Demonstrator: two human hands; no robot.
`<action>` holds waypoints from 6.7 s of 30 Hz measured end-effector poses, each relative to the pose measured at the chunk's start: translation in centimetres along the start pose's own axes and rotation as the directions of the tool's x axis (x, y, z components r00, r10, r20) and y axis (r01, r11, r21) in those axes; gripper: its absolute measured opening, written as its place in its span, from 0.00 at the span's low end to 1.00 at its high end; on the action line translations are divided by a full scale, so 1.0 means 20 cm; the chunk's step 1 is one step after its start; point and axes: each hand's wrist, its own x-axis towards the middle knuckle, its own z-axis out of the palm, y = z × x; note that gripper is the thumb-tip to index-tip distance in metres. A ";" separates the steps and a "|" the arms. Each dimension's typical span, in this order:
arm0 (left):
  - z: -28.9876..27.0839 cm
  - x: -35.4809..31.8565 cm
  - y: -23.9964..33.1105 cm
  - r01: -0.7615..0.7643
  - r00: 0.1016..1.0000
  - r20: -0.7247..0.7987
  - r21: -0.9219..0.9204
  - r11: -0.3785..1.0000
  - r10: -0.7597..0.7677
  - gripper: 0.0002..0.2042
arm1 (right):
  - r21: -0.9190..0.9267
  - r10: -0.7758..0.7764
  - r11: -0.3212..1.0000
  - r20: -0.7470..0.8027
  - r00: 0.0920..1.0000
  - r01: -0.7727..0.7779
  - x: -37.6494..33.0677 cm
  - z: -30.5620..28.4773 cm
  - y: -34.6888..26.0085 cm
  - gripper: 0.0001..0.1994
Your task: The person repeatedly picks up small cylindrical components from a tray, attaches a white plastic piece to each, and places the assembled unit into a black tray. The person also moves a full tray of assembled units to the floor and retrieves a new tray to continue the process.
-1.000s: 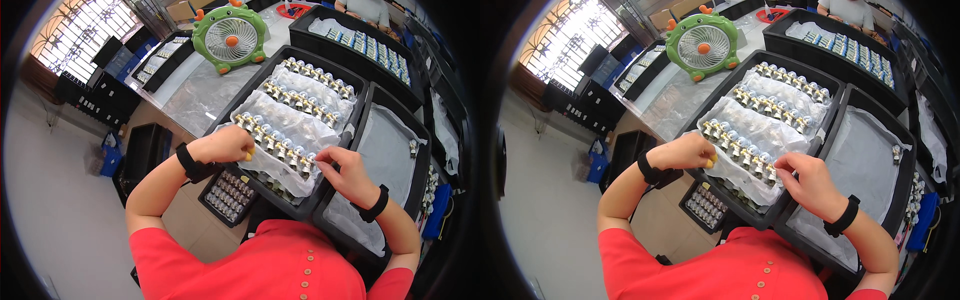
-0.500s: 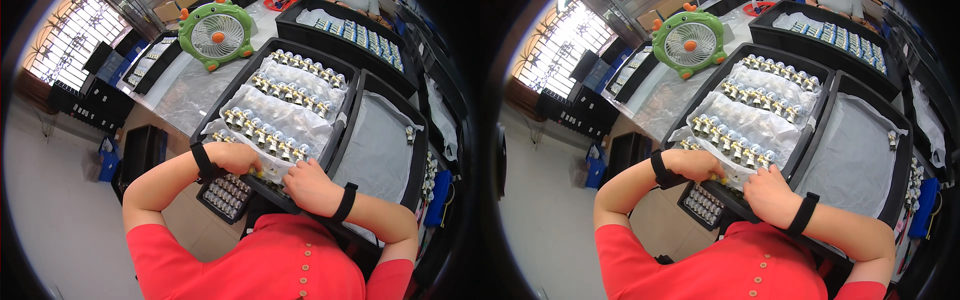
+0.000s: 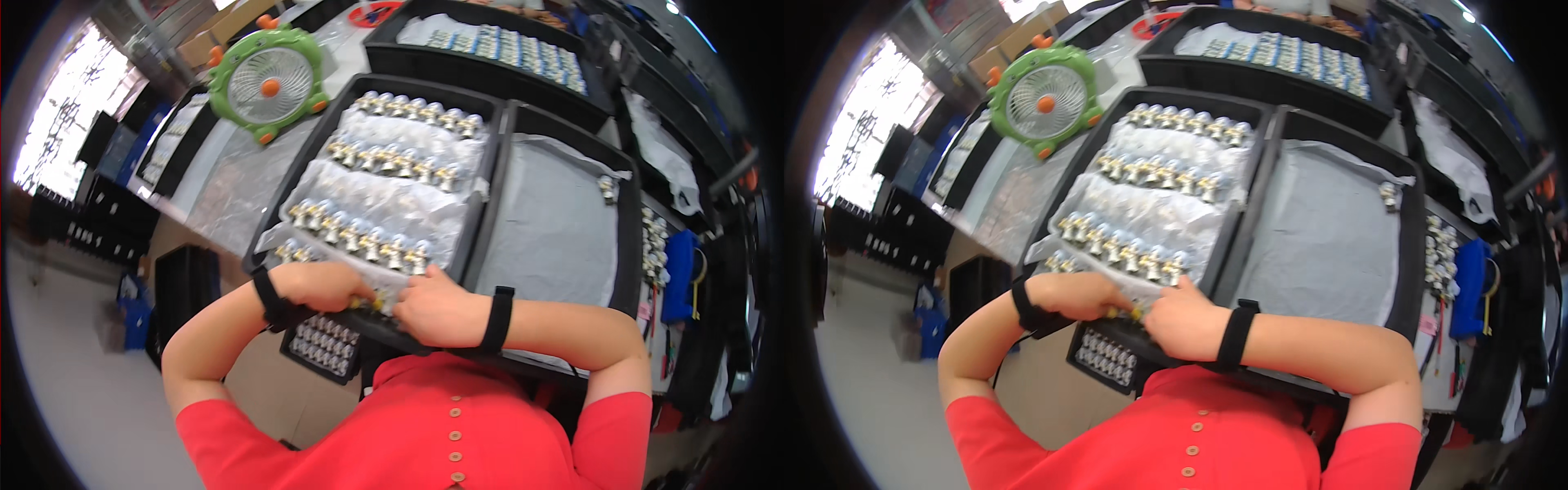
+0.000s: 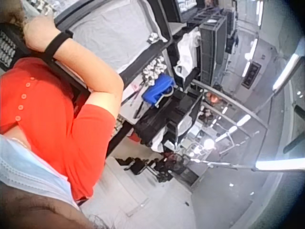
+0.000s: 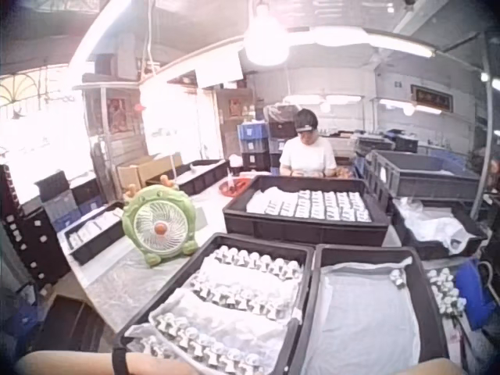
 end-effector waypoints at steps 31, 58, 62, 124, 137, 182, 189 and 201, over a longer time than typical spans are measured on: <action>-0.20 0.56 0.61 -0.486 0.874 -0.450 -0.814 0.318 0.183 0.11 | 0.118 0.936 0.189 -0.323 0.142 -0.975 -1.05 0.05 1.48 0.17; -0.18 0.62 0.61 -0.475 0.876 -0.477 -0.879 -0.046 0.068 0.22 | 0.655 0.550 0.756 -0.644 0.532 0.011 -0.65 -0.13 0.41 0.22; -0.17 0.63 0.61 -0.457 0.887 -0.458 -0.889 -0.044 0.060 0.21 | 0.662 0.551 0.750 -0.630 0.548 0.007 -0.65 -0.13 0.41 0.22; -0.16 0.69 0.57 -0.568 0.823 -0.566 -0.821 -0.061 -0.050 0.23 | 0.924 0.648 0.273 -0.382 0.659 0.267 -0.63 -0.06 0.45 0.24; -0.17 0.67 0.58 -0.562 0.827 -0.560 -0.825 -0.052 -0.049 0.22 | 0.939 0.641 0.235 -0.344 0.686 0.252 -0.63 -0.06 0.46 0.25; -0.19 0.53 0.68 -0.786 0.545 -0.838 -0.518 0.339 -0.019 0.18 | 0.795 0.738 0.522 -0.602 0.304 0.308 -0.77 -0.19 0.56 0.39; -0.19 0.54 0.68 -0.763 0.574 -0.818 -0.550 0.339 -0.035 0.16 | 0.813 0.751 0.494 -0.578 0.320 0.308 -0.77 -0.20 0.55 0.40; -0.18 0.56 0.65 -0.727 0.627 -0.778 -0.599 0.335 -0.032 0.15 | 0.842 0.763 0.449 -0.535 0.363 0.298 -0.77 -0.19 0.55 0.39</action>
